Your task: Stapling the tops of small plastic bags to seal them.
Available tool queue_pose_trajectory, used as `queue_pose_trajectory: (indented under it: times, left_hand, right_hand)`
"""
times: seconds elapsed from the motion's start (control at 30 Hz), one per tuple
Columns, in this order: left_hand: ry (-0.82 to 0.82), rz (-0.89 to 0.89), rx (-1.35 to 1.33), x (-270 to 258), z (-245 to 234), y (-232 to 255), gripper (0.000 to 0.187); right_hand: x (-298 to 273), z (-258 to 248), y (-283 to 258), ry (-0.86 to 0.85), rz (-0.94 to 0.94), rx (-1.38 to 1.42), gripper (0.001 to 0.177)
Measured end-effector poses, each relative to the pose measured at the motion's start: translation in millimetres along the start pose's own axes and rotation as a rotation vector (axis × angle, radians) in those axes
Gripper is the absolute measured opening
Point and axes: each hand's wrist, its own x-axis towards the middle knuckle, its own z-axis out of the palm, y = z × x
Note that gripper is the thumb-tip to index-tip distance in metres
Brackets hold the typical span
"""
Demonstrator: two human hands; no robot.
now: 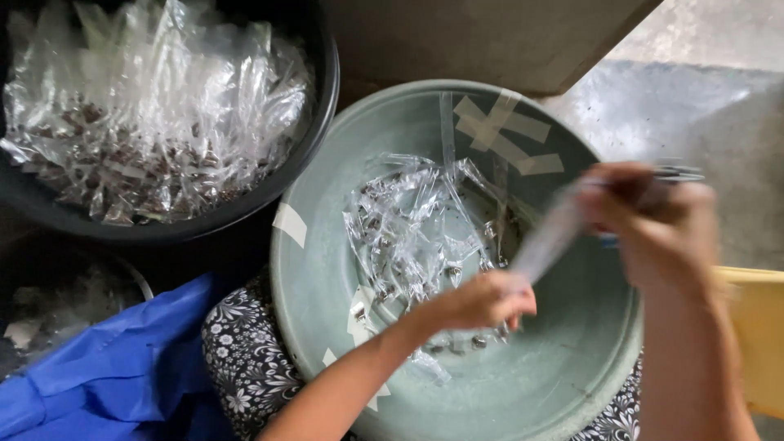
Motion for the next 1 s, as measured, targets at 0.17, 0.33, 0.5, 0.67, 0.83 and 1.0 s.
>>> queue_pose_trajectory:
  times: [0.17,0.33,0.5,0.67,0.83,1.0]
  left_hand:
    - [-0.172,-0.441,0.27,-10,22,-100,0.053]
    - [0.45,-0.712,0.571,-16,-12,-221,0.032]
    - [0.393,-1.23,0.568,19,-28,-243,0.051]
    - [0.872,-0.415,-0.52,48,-26,-200,0.01]
    - [0.788,-0.322,-0.372,52,-42,-58,0.02]
    - [0.738,-0.074,0.238,38,-52,9,0.019]
  right_hand:
    - [-32,-55,32,0.272,0.086,0.004,0.019]
    - [-36,-58,44,0.224,0.09,-0.052,0.018]
    - [-26,-28,43,0.224,0.102,-0.142,0.012]
    - [-24,-29,72,0.269,0.236,-0.098,0.02]
    - [2,14,58,0.141,0.22,-0.086,0.036]
    - [17,37,43,0.098,0.221,0.005,0.043]
